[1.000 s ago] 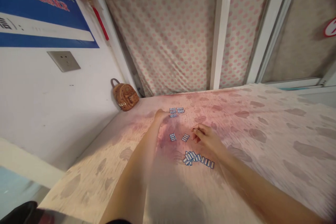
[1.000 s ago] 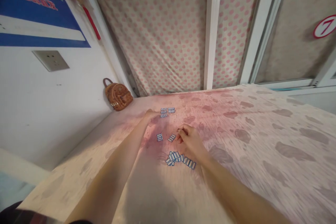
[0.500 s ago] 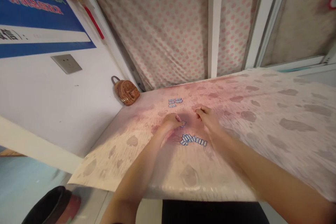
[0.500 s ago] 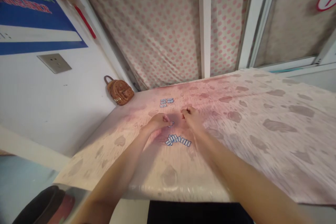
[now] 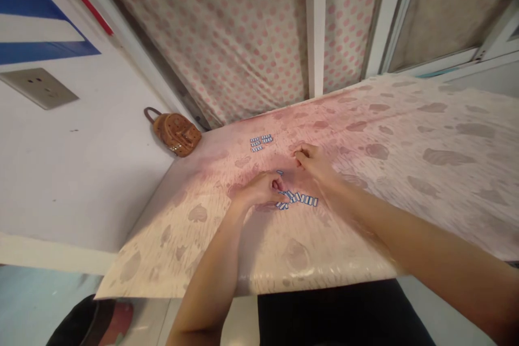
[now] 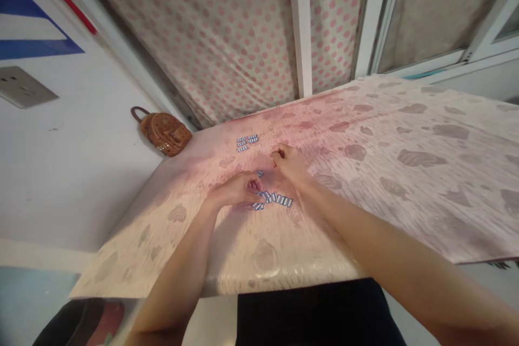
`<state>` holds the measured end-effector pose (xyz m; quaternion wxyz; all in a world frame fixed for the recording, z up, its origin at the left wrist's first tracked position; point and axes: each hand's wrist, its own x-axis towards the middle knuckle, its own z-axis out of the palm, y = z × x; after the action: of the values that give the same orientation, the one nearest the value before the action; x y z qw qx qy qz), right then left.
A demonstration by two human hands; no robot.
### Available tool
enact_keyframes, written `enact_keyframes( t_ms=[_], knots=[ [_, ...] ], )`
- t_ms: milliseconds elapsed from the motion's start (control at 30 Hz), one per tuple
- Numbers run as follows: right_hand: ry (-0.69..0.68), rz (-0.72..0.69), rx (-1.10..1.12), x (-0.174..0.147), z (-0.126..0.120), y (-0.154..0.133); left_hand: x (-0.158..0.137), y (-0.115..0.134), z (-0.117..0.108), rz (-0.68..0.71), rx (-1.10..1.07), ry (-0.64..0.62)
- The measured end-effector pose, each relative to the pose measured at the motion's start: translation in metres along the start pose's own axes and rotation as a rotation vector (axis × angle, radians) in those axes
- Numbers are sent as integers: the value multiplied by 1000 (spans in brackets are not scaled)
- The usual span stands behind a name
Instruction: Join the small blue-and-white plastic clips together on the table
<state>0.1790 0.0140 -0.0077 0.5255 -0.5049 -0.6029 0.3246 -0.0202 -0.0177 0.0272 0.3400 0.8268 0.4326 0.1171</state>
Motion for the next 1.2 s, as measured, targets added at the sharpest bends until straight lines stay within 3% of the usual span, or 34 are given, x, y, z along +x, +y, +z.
enact_keyframes(
  t_ms=[67, 167, 267, 367, 533, 800, 967, 1133, 1200],
  knots=[
    [-6, 3, -16, 1, 0, 2, 1, 1, 0, -11, 4, -1],
    [-20, 21, -12, 2, 0, 6, 4, -1, -1, -46, 3, 96],
    [-16, 15, -4, 4, 0, 9, 6, -6, -1, -76, -112, 186],
    [-36, 14, -7, 4, 1, 10, 8, -12, 0, -59, -234, 193],
    [-197, 79, -58, -2, 4, 6, 14, -20, 1, -60, -399, 250],
    [-414, 30, -127, -7, 9, 7, 23, -26, 2, -46, -596, 399],
    [-318, -10, -275, -2, 3, 12, 23, -26, 3, -87, -638, 401],
    [-31, -90, -460, -1, -5, 7, 24, -20, 4, -151, -669, 448],
    [-76, -142, -397, -3, -5, 2, 24, -17, 5, -145, -682, 469]
  ],
)
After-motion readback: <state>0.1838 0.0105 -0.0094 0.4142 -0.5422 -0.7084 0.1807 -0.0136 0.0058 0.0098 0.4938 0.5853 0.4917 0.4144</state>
